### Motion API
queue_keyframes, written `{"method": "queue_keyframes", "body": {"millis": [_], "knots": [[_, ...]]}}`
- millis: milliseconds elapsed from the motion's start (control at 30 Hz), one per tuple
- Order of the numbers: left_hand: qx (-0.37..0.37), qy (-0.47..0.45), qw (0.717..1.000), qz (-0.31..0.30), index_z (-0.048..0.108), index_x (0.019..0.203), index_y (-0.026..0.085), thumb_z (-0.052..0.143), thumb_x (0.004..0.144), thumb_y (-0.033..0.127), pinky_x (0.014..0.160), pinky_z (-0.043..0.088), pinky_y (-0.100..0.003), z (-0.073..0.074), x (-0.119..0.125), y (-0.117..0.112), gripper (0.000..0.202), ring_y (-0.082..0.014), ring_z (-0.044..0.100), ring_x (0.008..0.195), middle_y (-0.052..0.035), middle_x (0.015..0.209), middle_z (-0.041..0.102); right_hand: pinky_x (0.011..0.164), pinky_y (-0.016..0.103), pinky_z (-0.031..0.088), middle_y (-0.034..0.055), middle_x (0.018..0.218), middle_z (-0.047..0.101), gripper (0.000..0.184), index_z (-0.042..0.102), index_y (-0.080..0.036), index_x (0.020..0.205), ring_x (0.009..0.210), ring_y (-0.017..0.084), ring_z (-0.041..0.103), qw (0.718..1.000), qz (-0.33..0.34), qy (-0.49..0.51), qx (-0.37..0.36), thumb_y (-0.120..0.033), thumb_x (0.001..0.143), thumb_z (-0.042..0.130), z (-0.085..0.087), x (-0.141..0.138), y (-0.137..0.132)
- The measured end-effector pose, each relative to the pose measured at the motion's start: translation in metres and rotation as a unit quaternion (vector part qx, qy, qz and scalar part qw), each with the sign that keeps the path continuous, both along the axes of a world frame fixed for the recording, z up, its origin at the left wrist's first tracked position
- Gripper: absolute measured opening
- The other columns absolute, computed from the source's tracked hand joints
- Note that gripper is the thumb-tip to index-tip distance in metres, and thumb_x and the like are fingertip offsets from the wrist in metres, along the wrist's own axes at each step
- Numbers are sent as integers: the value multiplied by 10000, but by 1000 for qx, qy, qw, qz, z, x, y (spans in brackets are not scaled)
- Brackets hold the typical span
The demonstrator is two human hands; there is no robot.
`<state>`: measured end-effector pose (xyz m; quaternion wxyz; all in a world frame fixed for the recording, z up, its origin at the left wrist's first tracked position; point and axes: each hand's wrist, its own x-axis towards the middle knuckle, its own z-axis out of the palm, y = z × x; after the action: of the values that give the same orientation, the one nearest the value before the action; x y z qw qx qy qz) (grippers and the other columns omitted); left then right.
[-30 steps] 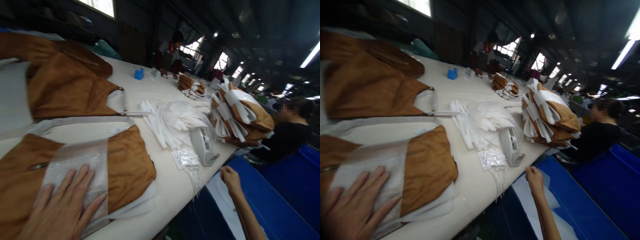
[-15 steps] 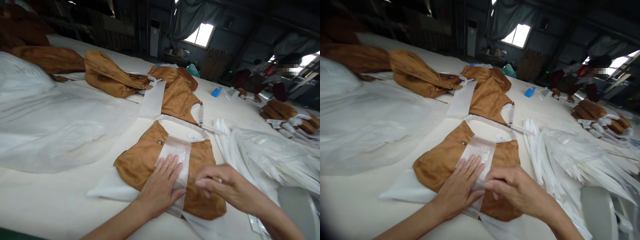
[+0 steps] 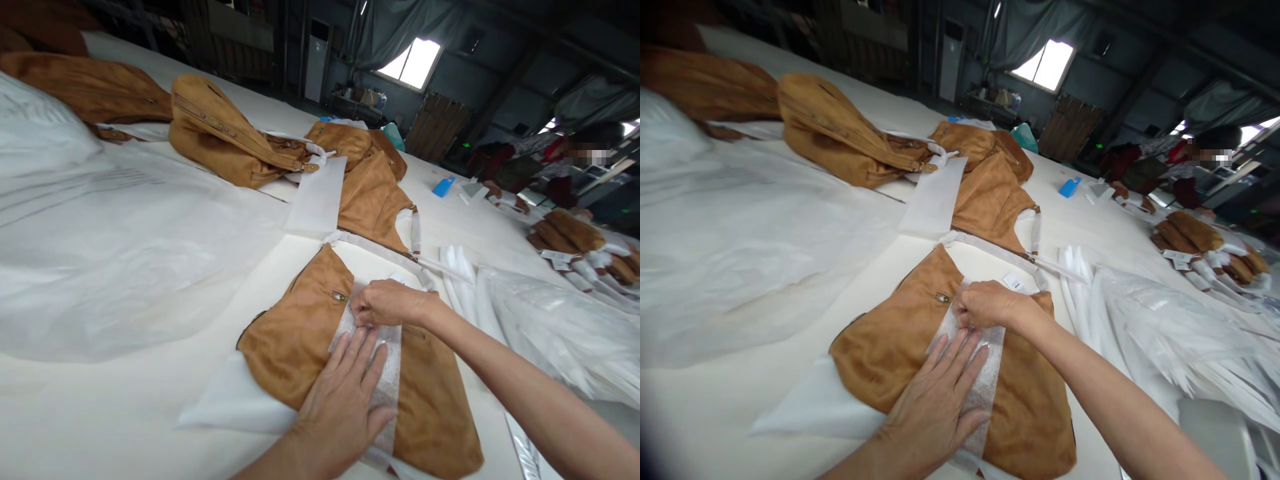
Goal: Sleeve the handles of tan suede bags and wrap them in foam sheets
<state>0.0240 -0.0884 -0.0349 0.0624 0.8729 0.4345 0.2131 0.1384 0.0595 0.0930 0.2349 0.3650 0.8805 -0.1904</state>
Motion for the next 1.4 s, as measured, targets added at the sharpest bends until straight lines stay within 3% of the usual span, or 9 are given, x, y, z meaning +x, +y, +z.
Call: {"method": "queue_keyframes", "body": {"millis": [200,333,433,533,633,833,967,1167,1400], "knots": [[-24,-4,1000,-10,244,1537,177,419,943,605,1203,201,-521,-2,0,1,753,-328,200,1479,-130,1604,238,581,262,354,104,859,750,161,743,-182,817,803,231,686,994,46,-56,80,-320,797,664,-14,-14,9],[-18,3,1000,-14,236,1540,174,445,938,594,1198,216,-540,0,-2,2,763,-330,178,1485,-132,1611,213,643,287,411,131,772,733,418,735,-160,761,785,275,683,989,-71,-35,121,-568,680,767,-24,8,24],[-8,10,1000,-15,246,1537,171,430,948,585,1198,229,-541,2,-2,3,742,-324,175,1486,-132,1612,207,683,310,438,122,802,729,467,722,-165,839,769,257,675,958,-201,47,201,-586,899,530,-29,38,9],[-5,10,1000,-21,263,1531,160,453,943,577,1194,255,-546,4,-1,5,745,-334,193,1480,-140,1605,225,884,346,460,124,1072,721,533,684,-172,1109,1032,245,649,906,-243,198,285,-447,1036,233,-38,55,-36],[-28,-4,999,-42,307,1512,149,524,932,505,1187,281,-560,12,-7,7,714,-332,254,1462,-142,1572,315,1147,438,309,102,1493,474,532,444,-189,1455,1408,246,383,918,-170,252,254,-452,1034,253,-57,52,-82],[-118,-150,982,-5,660,1195,263,379,988,201,975,543,-342,55,-37,20,354,-172,671,1072,-9,1155,721,1203,572,169,94,1605,214,600,214,-162,1551,1498,261,158,942,-154,223,200,-464,1033,229,-95,39,-98],[-4,-88,996,8,520,1381,203,345,1023,343,1150,366,-477,71,-49,41,422,-242,494,1327,-71,1387,584,1208,577,136,115,1605,193,654,225,-134,1547,1497,277,149,947,-160,209,186,-517,1018,256,-82,39,-94],[31,115,989,-85,291,1517,188,341,995,557,1202,160,-555,39,-69,67,642,-276,253,1468,-78,1562,333,1217,546,161,84,1615,173,615,198,-180,1558,1502,264,126,934,-166,215,232,-459,1022,313,-47,51,-118],[76,106,988,-86,170,1551,227,399,972,573,1210,136,-524,5,-77,64,713,-260,267,1465,-84,1564,337,1205,587,164,91,1601,232,635,292,-188,1535,1483,292,220,924,-209,203,249,-500,992,394,-101,56,-134]]}}
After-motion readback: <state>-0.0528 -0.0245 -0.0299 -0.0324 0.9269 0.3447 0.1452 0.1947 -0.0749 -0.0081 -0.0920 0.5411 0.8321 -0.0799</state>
